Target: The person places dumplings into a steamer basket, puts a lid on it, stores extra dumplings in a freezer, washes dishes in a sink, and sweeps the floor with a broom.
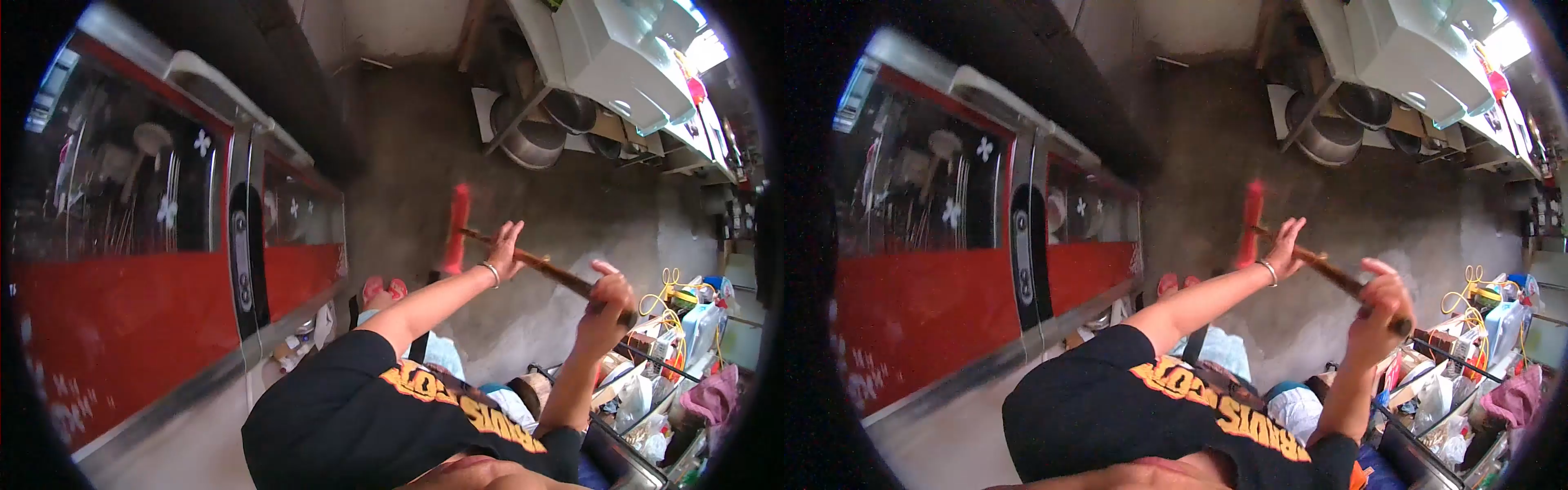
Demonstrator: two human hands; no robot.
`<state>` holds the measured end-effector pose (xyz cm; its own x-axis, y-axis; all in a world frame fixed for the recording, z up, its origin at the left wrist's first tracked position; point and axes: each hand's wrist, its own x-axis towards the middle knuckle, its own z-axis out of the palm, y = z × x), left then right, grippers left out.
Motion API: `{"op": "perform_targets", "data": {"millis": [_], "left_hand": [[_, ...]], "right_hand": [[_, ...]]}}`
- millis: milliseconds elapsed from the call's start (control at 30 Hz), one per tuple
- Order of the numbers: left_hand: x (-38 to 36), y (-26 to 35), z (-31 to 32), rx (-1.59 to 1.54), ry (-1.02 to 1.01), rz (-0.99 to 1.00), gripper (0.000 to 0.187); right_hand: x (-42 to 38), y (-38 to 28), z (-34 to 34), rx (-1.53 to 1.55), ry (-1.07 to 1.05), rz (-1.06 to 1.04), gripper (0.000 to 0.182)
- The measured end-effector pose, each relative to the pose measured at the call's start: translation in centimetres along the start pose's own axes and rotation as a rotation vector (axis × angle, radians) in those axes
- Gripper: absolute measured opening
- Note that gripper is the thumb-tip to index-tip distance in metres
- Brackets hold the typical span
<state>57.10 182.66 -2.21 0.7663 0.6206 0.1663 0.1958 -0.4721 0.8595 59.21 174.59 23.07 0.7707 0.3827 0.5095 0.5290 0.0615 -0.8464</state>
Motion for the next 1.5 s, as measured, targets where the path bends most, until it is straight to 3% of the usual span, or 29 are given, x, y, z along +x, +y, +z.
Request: {"op": "perform_targets", "data": {"millis": [67,100,133,200,267,400,500,567,633,733,800,933,1000,1033,1067,1133,1200,1300,1433,1500], "left_hand": [[3.2,-2.7,1.7,-0.259,-0.099,-0.054,0.020],[4.9,-3.6,1.7,-0.266,0.001,-0.002,0.011],[7.1,-5.1,1.3,-0.237,-0.097,0.058,0.012],[10.9,-8.4,-1.7,-0.168,-0.303,0.163,0.014],[17.2,-10.7,-5.1,0.015,-0.515,0.308,0.016],[31.0,-18.5,-7.1,0.333,-0.762,0.392,0.018],[38.2,-25.2,-9.4,0.534,-0.562,0.250,0.020],[39.8,-28.6,-10.4,0.502,-0.456,0.100,0.023],[40.1,-32.3,-10.3,0.426,-0.370,-0.006,0.025],[39.2,-36.3,-9.8,0.458,-0.301,-0.074,0.025],[38.3,-36.3,-9.8,0.460,-0.463,-0.058,0.028],[37.5,-33.1,-9.2,0.698,-0.898,0.036,0.027],[34.2,-30.7,-6.5,0.558,-0.922,0.055,0.021],[31.8,-28.6,-5.4,0.487,-0.830,0.074,0.012],[28.9,-29.3,-2.2,0.334,-0.677,0.227,0.010],[25.0,-24.4,-0.7,0.237,-0.588,0.281,0.010],[22.1,-20.9,0.1,-0.037,-0.422,0.185,0.007],[22.8,-16.2,-1.6,-0.180,-0.328,0.259,0.003],[27.6,-17.8,-2.3,0.028,-0.436,0.360,0.003],[31.4,-20.6,-5.3,0.144,-0.538,0.279,0.009]], "right_hand": [[0.8,1.1,1.7,0.090,0.025,0.059,0.042],[0.8,1.4,1.9,0.065,-0.006,0.112,0.043],[1.2,2.2,2.6,0.046,-0.037,0.161,0.044],[3.1,4.2,4.1,0.145,-0.397,0.046,0.041],[4.8,6.1,7.2,0.098,-0.544,0.061,0.039],[6.3,16.1,14.8,0.072,-0.374,0.018,0.026],[8.4,25.0,23.5,0.070,-0.226,0.011,0.007],[9.1,30.1,29.5,0.044,-0.157,0.151,0.002],[9.0,37.2,34.5,0.123,-0.153,0.114,0.003],[7.9,40.5,36.9,0.161,-0.156,0.038,0.007],[7.0,39.2,35.5,0.141,-0.168,0.146,0.007],[7.3,32.1,28.5,0.097,-0.491,0.038,0.008],[8.2,28.6,23.9,0.029,-0.544,0.129,0.010],[8.8,26.7,21.7,0.037,-0.590,0.145,0.011],[9.5,24.7,19.6,0.047,-0.638,0.162,0.012],[10.6,20.6,16.6,-0.019,-0.731,0.220,0.015],[11.7,17.6,14.9,-0.050,-0.741,0.232,0.016],[12.5,14.6,12.8,-0.049,-0.631,0.221,0.023],[11.3,16.0,13.4,-0.019,-0.416,0.136,0.029],[10.0,19.9,16.8,-0.060,-0.353,0.125,0.021]]}}
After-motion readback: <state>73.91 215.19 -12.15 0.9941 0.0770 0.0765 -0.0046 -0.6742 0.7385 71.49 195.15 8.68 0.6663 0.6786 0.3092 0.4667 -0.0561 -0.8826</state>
